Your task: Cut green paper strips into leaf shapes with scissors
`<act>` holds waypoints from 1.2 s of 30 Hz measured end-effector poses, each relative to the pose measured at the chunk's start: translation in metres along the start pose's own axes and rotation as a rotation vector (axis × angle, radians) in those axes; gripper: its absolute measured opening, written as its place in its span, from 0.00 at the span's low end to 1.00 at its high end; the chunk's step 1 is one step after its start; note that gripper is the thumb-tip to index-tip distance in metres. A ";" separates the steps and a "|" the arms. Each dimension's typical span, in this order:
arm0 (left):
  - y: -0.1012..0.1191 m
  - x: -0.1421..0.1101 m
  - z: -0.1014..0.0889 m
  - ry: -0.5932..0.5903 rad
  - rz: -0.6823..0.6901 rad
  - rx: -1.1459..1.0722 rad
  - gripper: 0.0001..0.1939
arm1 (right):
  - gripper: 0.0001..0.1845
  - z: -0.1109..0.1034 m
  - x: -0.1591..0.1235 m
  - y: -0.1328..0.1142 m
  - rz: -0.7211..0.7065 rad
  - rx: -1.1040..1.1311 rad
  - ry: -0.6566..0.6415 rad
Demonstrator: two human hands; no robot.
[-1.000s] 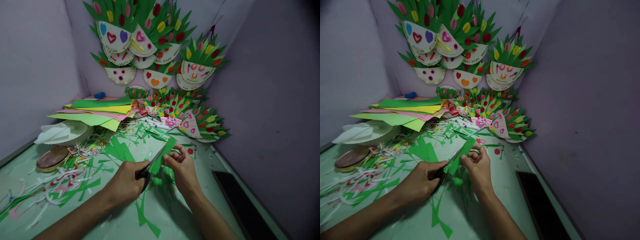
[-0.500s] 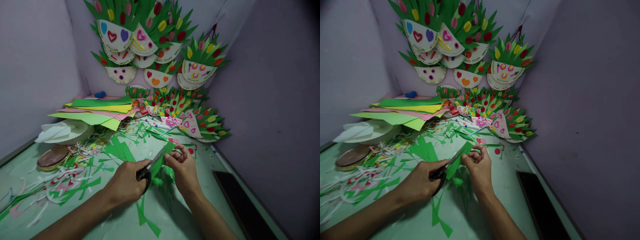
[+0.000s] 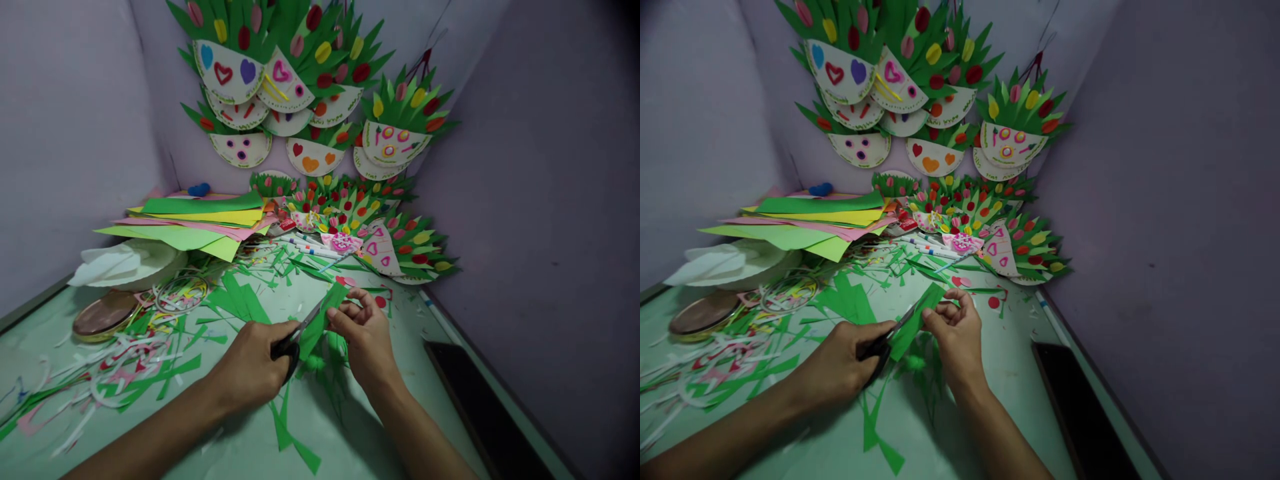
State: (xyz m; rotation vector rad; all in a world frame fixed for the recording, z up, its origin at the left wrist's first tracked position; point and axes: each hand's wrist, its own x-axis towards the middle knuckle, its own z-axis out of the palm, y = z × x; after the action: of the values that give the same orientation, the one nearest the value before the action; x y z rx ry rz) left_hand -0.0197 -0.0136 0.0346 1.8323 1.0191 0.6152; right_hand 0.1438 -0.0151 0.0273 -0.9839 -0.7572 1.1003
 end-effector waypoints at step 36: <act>-0.003 -0.001 0.002 -0.038 0.005 -0.066 0.10 | 0.24 -0.001 0.000 -0.002 0.007 0.010 0.042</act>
State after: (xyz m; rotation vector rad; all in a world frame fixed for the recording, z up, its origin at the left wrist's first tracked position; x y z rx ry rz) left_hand -0.0192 -0.0146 0.0310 1.7829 0.9593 0.6076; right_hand 0.1455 -0.0153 0.0291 -0.9995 -0.7139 1.0851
